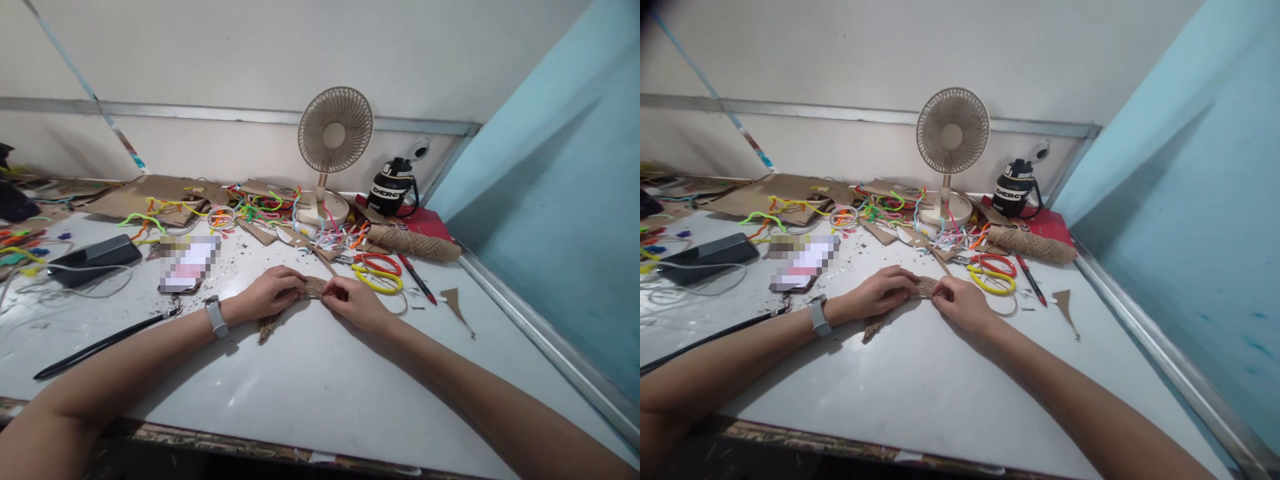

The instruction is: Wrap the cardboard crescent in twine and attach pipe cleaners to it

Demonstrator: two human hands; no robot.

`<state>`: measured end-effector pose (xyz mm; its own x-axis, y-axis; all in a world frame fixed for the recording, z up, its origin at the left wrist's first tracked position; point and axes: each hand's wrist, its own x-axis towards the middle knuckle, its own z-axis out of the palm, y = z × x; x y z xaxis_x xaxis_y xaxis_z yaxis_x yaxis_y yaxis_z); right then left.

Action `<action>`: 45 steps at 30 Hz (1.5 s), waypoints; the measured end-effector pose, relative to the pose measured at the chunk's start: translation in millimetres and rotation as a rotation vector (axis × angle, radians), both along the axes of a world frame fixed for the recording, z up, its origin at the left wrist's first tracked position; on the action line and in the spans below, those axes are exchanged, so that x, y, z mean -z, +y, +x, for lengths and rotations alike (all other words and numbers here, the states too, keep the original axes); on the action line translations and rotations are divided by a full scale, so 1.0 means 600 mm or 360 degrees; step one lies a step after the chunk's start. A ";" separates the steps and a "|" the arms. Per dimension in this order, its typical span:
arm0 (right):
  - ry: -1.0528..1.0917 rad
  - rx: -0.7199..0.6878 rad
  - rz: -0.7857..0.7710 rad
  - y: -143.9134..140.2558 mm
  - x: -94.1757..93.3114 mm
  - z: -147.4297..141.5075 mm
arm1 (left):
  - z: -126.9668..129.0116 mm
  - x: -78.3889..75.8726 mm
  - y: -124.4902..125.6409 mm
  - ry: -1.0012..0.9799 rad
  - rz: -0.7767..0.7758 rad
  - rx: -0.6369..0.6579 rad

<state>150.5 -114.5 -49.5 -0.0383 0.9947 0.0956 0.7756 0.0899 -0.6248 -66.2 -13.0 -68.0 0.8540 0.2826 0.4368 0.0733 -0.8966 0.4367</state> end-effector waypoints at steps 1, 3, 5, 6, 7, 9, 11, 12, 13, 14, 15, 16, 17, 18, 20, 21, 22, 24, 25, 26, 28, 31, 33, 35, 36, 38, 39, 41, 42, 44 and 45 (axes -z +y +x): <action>0.0024 0.0001 -0.0026 0.001 0.000 0.001 | 0.000 0.001 0.000 -0.0002 -0.0004 -0.0001; 0.0082 -0.0005 -0.0089 0.003 0.002 0.003 | 0.000 0.005 0.002 -0.0006 -0.0017 -0.0009; 0.0140 -0.0008 -0.0142 0.005 0.006 0.006 | 0.000 0.008 0.003 -0.0018 -0.0029 -0.0018; 0.0165 0.0000 -0.0155 0.006 0.008 0.007 | 0.000 0.010 0.004 -0.0025 -0.0032 -0.0019; 0.0185 0.0013 -0.0158 0.007 0.009 0.008 | 0.001 0.012 0.004 -0.0030 -0.0034 -0.0018; 0.0213 0.0027 -0.0167 0.008 0.012 0.009 | 0.001 0.014 0.006 -0.0034 -0.0035 -0.0013; 0.0236 0.0022 -0.0187 0.009 0.014 0.009 | 0.002 0.015 0.006 -0.0038 -0.0037 -0.0011; 0.0243 0.0020 -0.0197 0.010 0.015 0.009 | 0.002 0.016 0.007 -0.0040 -0.0039 -0.0010; 0.0246 0.0020 -0.0203 0.010 0.015 0.009 | 0.002 0.016 0.007 -0.0043 -0.0040 -0.0009; 0.0246 0.0023 -0.0203 0.010 0.015 0.009 | 0.002 0.017 0.007 -0.0043 -0.0040 -0.0007; 0.0245 0.0025 -0.0199 0.011 0.015 0.010 | 0.002 0.017 0.007 -0.0042 -0.0040 -0.0004; 0.0246 0.0022 -0.0196 0.011 0.015 0.011 | 0.001 0.018 0.008 -0.0040 -0.0040 0.0000; 0.0246 0.0014 -0.0197 0.012 0.015 0.012 | 0.001 0.018 0.008 -0.0041 -0.0039 0.0003; 0.0247 0.0004 -0.0200 0.013 0.016 0.013 | 0.001 0.019 0.009 -0.0043 -0.0039 0.0008; 0.0244 -0.0017 -0.0212 0.014 0.016 0.016 | 0.001 0.019 0.009 -0.0046 -0.0040 0.0014; 0.0239 -0.0025 -0.0215 0.014 0.017 0.017 | 0.001 0.019 0.009 -0.0046 -0.0040 0.0016; 0.0235 -0.0030 -0.0215 0.015 0.017 0.018 | 0.001 0.018 0.009 -0.0044 -0.0042 0.0017; 0.0233 -0.0040 -0.0210 0.015 0.019 0.019 | 0.001 0.017 0.008 -0.0039 -0.0045 0.0012; 0.0235 -0.0040 -0.0206 0.016 0.019 0.019 | 0.001 0.016 0.008 -0.0037 -0.0048 0.0008; 0.0235 -0.0039 -0.0201 0.016 0.019 0.018 | 0.001 0.016 0.007 -0.0036 -0.0050 0.0004; 0.0230 -0.0034 -0.0193 0.016 0.019 0.018 | 0.000 0.015 0.007 -0.0032 -0.0056 0.0000; 0.0229 -0.0029 -0.0211 0.018 0.017 0.018 | 0.000 0.016 0.008 -0.0022 -0.0057 0.0005; 0.0242 -0.0020 -0.0236 0.019 0.015 0.017 | -0.001 0.017 0.008 -0.0018 -0.0050 0.0008; 0.0255 -0.0012 -0.0249 0.020 0.014 0.017 | -0.001 0.016 0.008 -0.0014 -0.0042 0.0010; 0.0260 -0.0006 -0.0248 0.020 0.014 0.016 | -0.001 0.016 0.007 -0.0010 -0.0039 0.0009; 0.0271 -0.0002 -0.0250 0.020 0.013 0.015 | 0.000 0.014 0.006 -0.0003 -0.0029 0.0003; 0.0279 -0.0001 -0.0255 0.020 0.012 0.014 | 0.000 0.014 0.005 0.0002 -0.0025 -0.0005; 0.0300 0.0002 -0.0264 0.019 0.010 0.013 | 0.001 0.013 0.004 0.0006 -0.0026 -0.0023; 0.0310 0.0002 -0.0267 0.019 0.009 0.013 | 0.002 0.013 0.004 0.0004 -0.0031 -0.0029; 0.0352 0.0011 -0.0276 0.017 0.005 0.013 | 0.002 0.011 0.003 -0.0001 -0.0053 -0.0030; 0.0398 0.0032 -0.0283 0.017 0.003 0.013 | 0.002 0.010 0.003 -0.0010 -0.0072 -0.0032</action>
